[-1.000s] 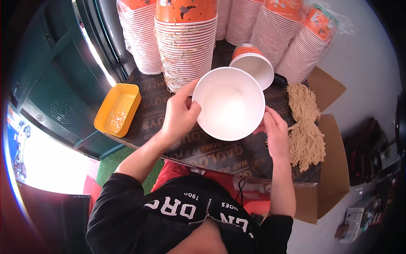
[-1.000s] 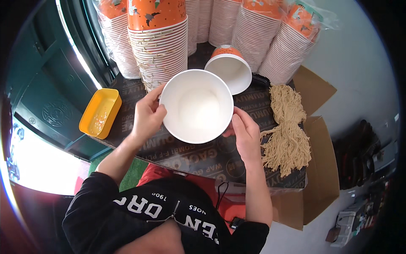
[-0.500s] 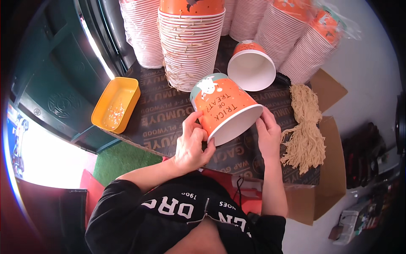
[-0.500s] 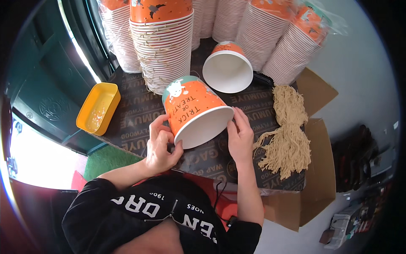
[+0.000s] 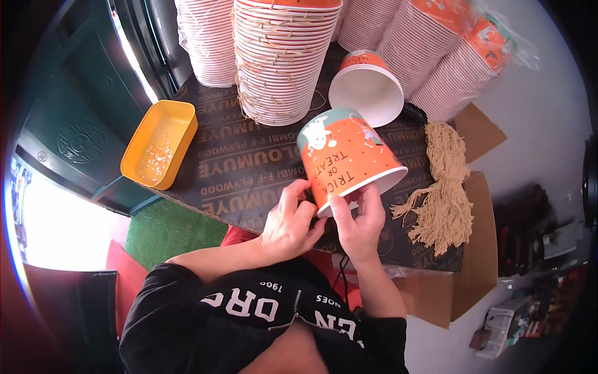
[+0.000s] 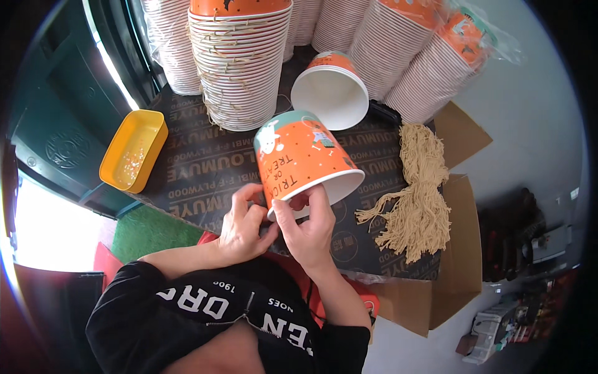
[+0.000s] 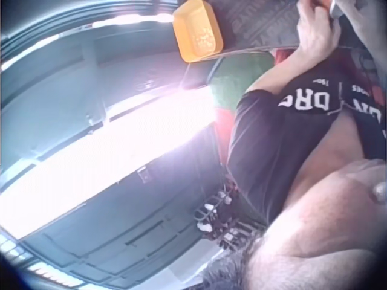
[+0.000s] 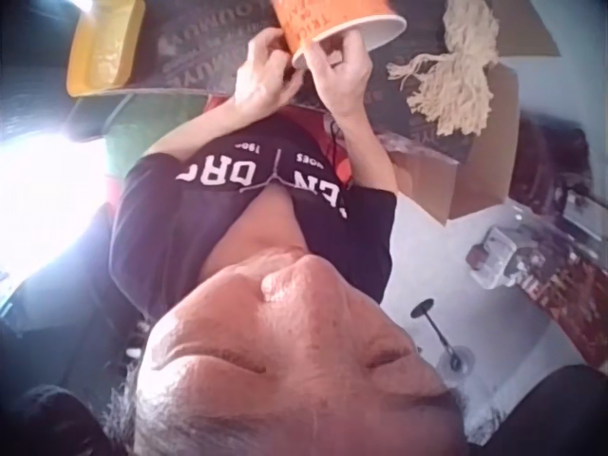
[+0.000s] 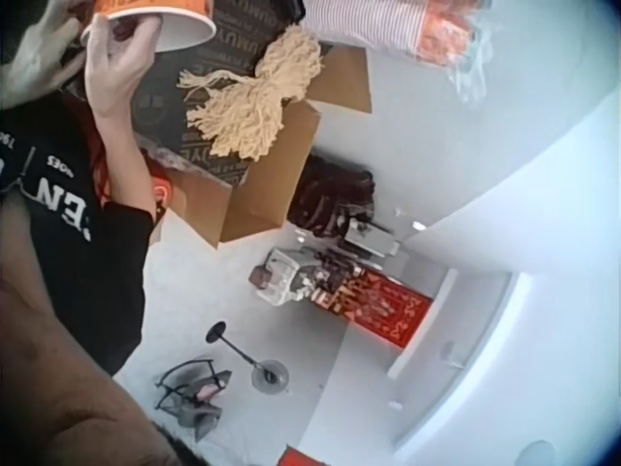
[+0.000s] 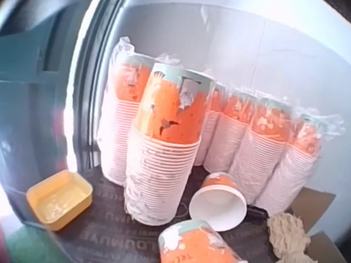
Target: The person takes paper buckets from stacks and threads string through the holes in their rims by hand to attach handles.
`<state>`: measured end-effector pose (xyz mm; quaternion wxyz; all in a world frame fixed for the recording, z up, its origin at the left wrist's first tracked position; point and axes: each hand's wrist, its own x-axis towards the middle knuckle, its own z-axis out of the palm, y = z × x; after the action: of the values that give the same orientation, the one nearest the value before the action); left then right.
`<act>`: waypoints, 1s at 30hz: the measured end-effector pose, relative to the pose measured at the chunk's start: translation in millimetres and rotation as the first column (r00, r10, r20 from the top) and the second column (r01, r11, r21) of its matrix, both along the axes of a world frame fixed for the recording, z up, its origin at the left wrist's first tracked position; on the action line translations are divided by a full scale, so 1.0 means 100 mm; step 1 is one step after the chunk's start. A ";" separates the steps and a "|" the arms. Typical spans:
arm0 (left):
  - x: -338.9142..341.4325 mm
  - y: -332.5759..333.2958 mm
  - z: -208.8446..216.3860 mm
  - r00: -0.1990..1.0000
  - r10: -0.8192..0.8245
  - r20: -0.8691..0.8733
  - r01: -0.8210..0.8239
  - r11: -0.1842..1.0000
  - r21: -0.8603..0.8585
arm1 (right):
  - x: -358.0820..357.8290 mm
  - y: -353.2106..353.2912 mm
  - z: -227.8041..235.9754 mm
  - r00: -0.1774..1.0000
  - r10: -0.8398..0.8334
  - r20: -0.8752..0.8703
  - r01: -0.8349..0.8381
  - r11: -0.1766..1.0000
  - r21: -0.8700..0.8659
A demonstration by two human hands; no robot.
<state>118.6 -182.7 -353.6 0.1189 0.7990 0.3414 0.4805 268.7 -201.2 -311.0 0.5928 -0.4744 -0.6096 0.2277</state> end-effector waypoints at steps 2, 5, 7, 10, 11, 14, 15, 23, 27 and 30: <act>-0.02 0.01 0.01 0.997 -0.078 -0.009 0.078 0.997 0.015 | 0.01 0.02 -0.10 0.999 0.006 -0.034 -0.008 0.999 -0.035; -0.07 0.02 -0.04 0.988 -0.128 0.086 0.134 0.989 -0.061 | 0.03 -0.01 -0.19 0.997 -0.062 0.042 0.065 0.996 -0.055; -0.10 0.03 -0.05 0.986 -0.125 0.112 0.137 0.986 -0.100 | 0.05 -0.01 -0.21 0.998 -0.047 0.038 0.049 0.997 -0.063; -0.10 0.06 -0.01 0.982 -0.112 0.150 0.122 0.991 -0.061 | 0.05 0.03 -0.16 0.998 -0.053 0.024 0.054 0.998 -0.040; -0.10 0.07 -0.01 0.982 -0.111 0.154 0.122 0.991 -0.059 | 0.03 0.07 -0.14 0.998 -0.052 0.028 0.054 0.998 -0.039; -0.08 0.10 -0.05 0.972 -0.185 0.147 0.193 0.980 -0.045 | -0.05 0.29 -0.07 0.982 -0.116 0.150 0.119 0.993 -0.007; -0.08 0.10 -0.06 0.971 -0.191 0.146 0.201 0.978 -0.058 | -0.08 0.37 -0.03 0.981 -0.118 0.153 0.120 0.993 -0.003; -0.18 0.05 -0.05 0.948 -0.215 0.235 0.261 0.947 -0.185 | -0.10 0.61 -0.14 0.996 -0.026 -0.081 0.018 0.994 -0.105; -0.38 0.12 0.09 0.939 -0.087 0.333 0.084 0.996 0.024 | -0.12 0.33 -0.09 0.996 -0.044 -0.075 0.032 0.988 -0.148; -0.46 0.21 0.28 0.937 -0.033 0.347 -0.007 0.993 0.114 | -0.12 0.14 -0.05 0.966 0.081 -0.247 -0.114 0.986 -0.122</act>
<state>72.7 -161.4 -325.5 0.1352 0.7090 0.2818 0.6322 257.0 -187.5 -316.4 0.6170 -0.4516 -0.5389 0.3535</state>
